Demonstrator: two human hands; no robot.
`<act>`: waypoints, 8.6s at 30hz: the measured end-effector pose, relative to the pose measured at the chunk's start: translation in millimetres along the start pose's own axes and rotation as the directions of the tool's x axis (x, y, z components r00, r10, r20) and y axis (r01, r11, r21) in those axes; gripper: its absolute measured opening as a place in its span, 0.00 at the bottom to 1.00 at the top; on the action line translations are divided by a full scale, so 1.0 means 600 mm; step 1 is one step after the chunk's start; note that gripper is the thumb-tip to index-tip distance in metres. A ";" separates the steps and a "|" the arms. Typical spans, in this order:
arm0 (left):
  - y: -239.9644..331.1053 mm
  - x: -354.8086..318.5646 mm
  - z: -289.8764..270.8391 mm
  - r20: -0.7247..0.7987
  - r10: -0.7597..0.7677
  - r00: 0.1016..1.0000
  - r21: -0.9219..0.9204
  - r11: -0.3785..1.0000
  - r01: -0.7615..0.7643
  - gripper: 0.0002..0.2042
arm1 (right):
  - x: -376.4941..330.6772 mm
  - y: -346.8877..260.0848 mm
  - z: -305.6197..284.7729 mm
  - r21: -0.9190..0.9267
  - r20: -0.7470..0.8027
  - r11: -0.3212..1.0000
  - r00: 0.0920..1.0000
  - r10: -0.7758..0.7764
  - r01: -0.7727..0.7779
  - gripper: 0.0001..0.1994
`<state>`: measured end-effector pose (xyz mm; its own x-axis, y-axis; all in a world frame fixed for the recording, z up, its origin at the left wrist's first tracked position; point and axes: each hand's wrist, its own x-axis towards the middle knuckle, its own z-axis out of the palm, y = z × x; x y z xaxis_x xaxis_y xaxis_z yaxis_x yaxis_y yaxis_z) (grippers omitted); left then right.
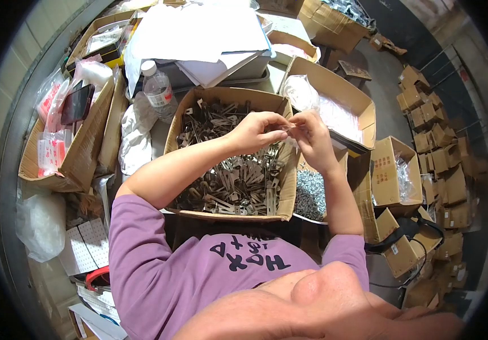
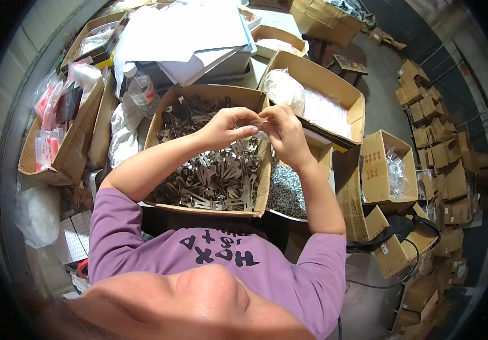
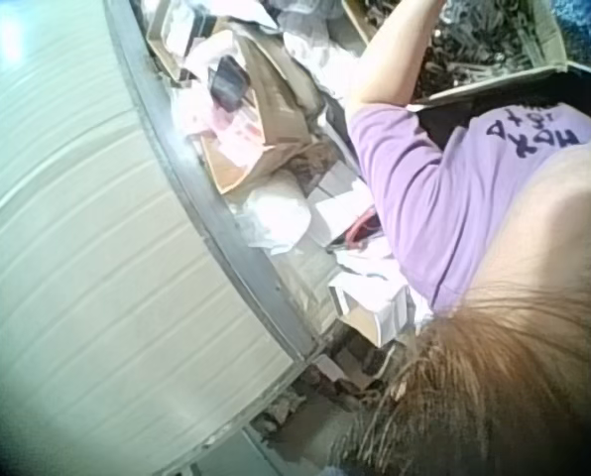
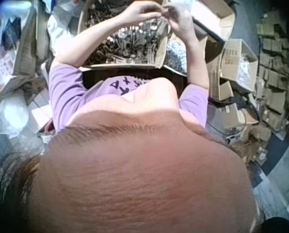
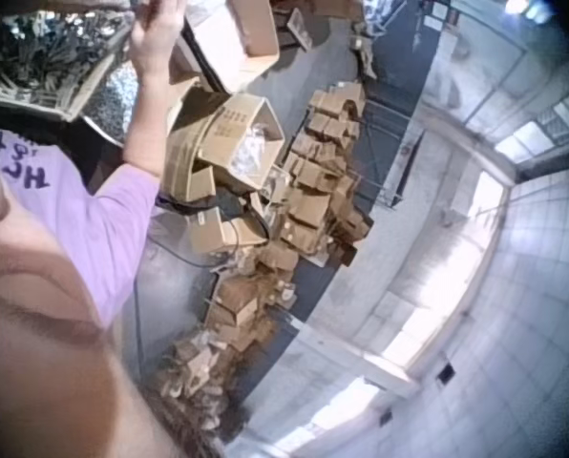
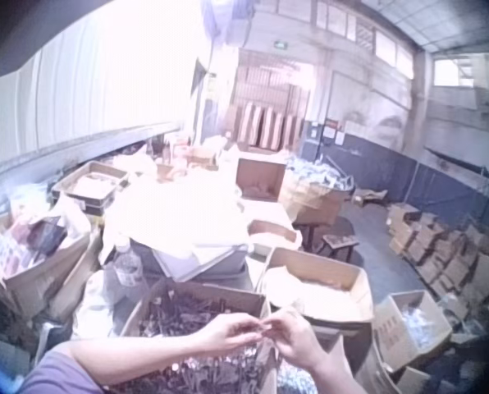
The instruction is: The person picks up metal hinges from a cardboard box and puts them into small plastic bags by hand.
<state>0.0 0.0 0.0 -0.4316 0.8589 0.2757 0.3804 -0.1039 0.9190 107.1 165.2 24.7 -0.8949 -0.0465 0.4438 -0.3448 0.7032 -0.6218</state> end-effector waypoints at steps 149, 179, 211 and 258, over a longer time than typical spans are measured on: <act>-0.024 0.005 -0.010 0.096 -0.080 0.992 -0.262 0.959 0.103 0.34 | 0.027 -0.015 0.021 0.043 0.036 0.998 0.998 0.051 -0.052 0.09; -0.022 -0.002 -0.004 0.264 -0.120 0.957 -0.145 0.976 0.162 0.32 | -0.007 -0.001 -0.031 0.185 0.193 0.913 0.924 0.330 -0.365 0.05; -0.015 0.011 -0.030 0.168 -0.127 0.978 -0.268 0.948 0.169 0.31 | 0.143 0.173 -0.025 -0.451 -0.017 0.879 0.986 0.166 -0.156 0.09; 0.003 0.009 -0.028 -0.200 0.013 0.980 -0.272 0.960 -0.068 0.09 | -0.029 0.008 -0.083 0.168 -0.094 0.963 0.969 0.229 -0.211 0.10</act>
<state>-15.3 -3.8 8.2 -0.5814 0.7400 0.3382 0.1718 -0.2947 0.9400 134.9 204.9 46.2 -0.9196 0.1823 0.3481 -0.1906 0.5677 -0.8009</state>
